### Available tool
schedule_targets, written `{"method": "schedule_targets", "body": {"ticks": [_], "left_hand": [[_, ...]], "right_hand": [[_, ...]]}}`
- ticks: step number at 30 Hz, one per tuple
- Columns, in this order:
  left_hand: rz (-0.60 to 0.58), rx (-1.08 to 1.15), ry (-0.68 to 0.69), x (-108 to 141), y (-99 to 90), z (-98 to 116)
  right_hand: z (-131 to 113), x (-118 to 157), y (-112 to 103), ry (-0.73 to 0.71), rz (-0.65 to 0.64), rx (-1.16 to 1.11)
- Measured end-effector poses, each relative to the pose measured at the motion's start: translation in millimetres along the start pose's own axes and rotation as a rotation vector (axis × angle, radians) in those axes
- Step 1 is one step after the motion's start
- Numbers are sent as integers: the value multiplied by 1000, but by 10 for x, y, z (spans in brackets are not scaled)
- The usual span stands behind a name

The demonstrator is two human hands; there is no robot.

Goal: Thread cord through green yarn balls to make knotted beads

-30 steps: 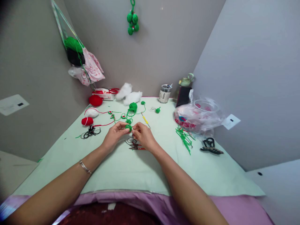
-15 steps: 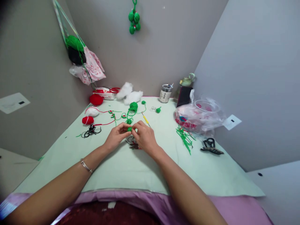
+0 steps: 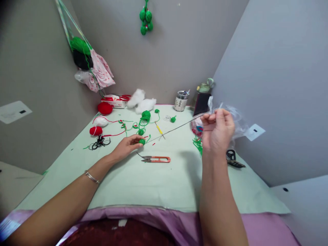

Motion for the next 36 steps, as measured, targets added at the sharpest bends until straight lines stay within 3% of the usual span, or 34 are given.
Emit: {"method": "schedule_targets", "body": {"ticks": [2, 4, 7, 10, 13, 16, 19, 29, 33, 36], "left_hand": [[-26, 34, -6, -3, 2, 7], [-56, 126, -14, -2, 6, 1], [-97, 271, -7, 6, 6, -8], [-113, 340, 22, 13, -3, -11], [-100, 387, 50, 12, -11, -22], [-83, 428, 68, 8, -14, -22], [-58, 463, 61, 7, -16, 4], [-28, 537, 66, -3, 92, 14], [-2, 535, 63, -11, 76, 7], [53, 529, 80, -8, 25, 14]], "right_hand": [[-7, -27, -61, -68, 36, 31], [42, -1, -5, -40, -23, 62], [177, 144, 242, 136, -237, 144], [289, 380, 539, 233, -524, 391], [362, 611, 753, 105, -788, 772], [441, 763, 836, -29, -924, 991], [508, 824, 853, -55, -953, 1010], [673, 939, 948, 136, -899, 971], [654, 844, 900, 351, -808, 733], [607, 638, 708, 538, -716, 509]]}}
Point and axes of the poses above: each hand's wrist, its own x-axis away from the middle knuckle, its own y-axis out of the palm, z = x × y, the point moved 3 cm from there along -x, towards the middle knuckle, and after that the axes turned 15 degrees about -z, right-handed, at the moved point
